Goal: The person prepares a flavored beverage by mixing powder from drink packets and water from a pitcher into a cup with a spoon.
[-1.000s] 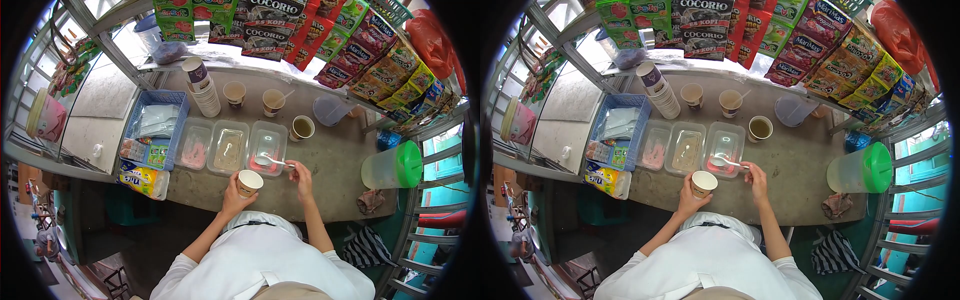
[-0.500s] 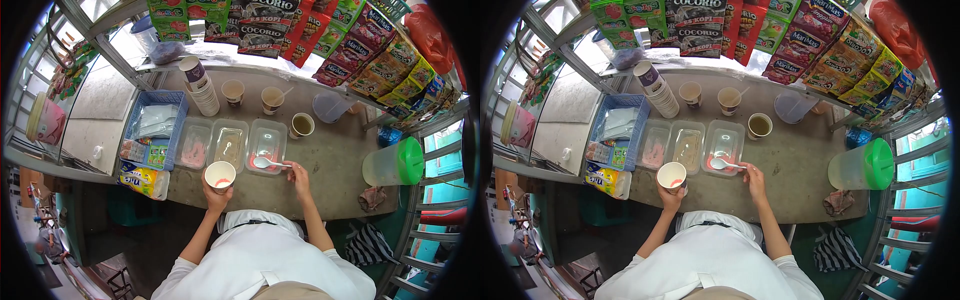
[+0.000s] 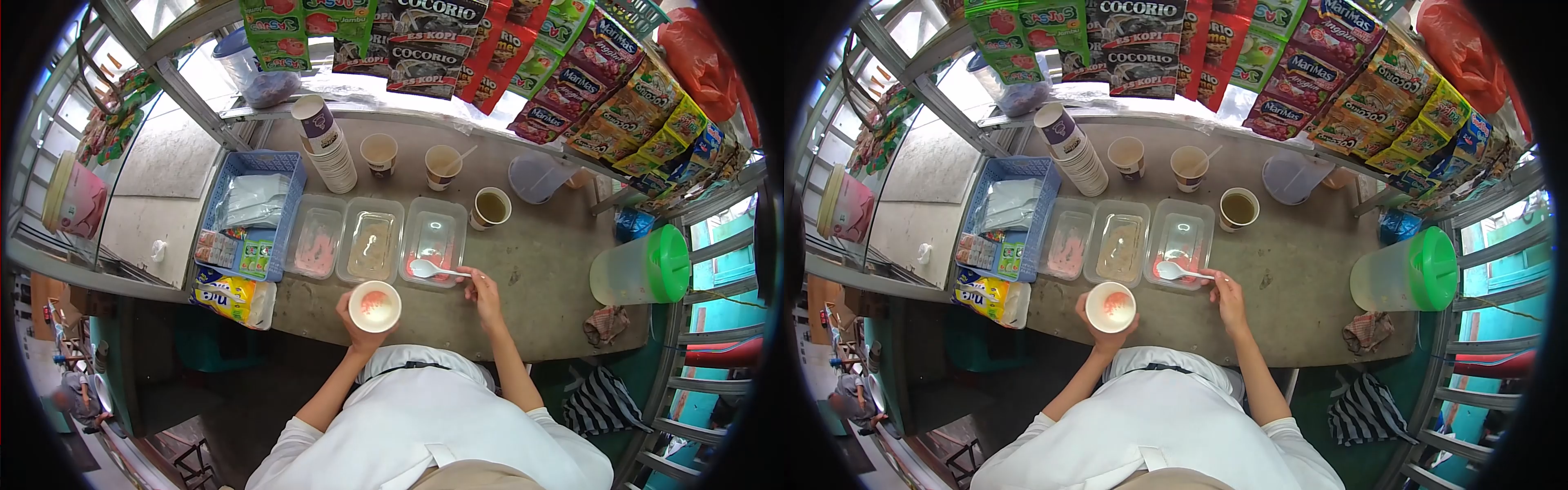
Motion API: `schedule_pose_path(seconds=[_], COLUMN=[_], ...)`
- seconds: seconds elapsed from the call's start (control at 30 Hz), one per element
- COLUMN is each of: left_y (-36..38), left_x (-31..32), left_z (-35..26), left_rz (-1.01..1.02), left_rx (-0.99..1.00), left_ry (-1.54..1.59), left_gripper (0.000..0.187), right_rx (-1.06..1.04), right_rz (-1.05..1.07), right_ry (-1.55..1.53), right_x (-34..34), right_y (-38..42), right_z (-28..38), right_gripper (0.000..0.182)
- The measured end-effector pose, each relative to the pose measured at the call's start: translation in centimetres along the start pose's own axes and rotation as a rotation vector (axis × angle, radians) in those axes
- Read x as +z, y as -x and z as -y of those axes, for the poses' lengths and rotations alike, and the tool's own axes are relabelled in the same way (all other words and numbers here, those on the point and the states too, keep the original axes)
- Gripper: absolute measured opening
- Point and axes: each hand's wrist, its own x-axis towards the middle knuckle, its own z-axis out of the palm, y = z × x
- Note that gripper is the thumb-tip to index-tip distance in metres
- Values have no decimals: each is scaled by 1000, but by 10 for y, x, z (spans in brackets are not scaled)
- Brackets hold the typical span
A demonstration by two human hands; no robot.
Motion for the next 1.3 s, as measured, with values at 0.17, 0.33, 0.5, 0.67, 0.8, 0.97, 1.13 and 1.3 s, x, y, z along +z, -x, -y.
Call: schedule_pose_path(seconds=[0.17,0.33,0.5,0.67,0.8,0.97,1.13,1.3], left_y=[2,-2,-6,-5,-6,-5,-6,-6], left_x=[2,5,6,9,9,9,10,10], left_z=[-5,-15,-23,-19,-21,-19,-19,-20], left_rz=[108,347,473,534,527,533,524,511], left_rx=[-101,-253,-277,-345,-360,-350,-336,-326], left_ry=[107,137,54,17,21,-24,-38,-19], left_gripper=[95,90,80,82,83,82,81,81], right_rx=[10,-23,-110,-59,-111,-45,21,-20], right_rz=[1,-37,60,31,30,55,34,149], right_ry=[-41,-39,62,-4,69,4,-93,-85], right_x=[0,1,-1,-2,-2,-2,-3,-8], right_y=[0,1,-2,-2,-3,-1,0,7], right_z=[-5,-4,-8,-8,-15,-6,-3,15], right_gripper=[40,41,41,42,41,41,42,42])
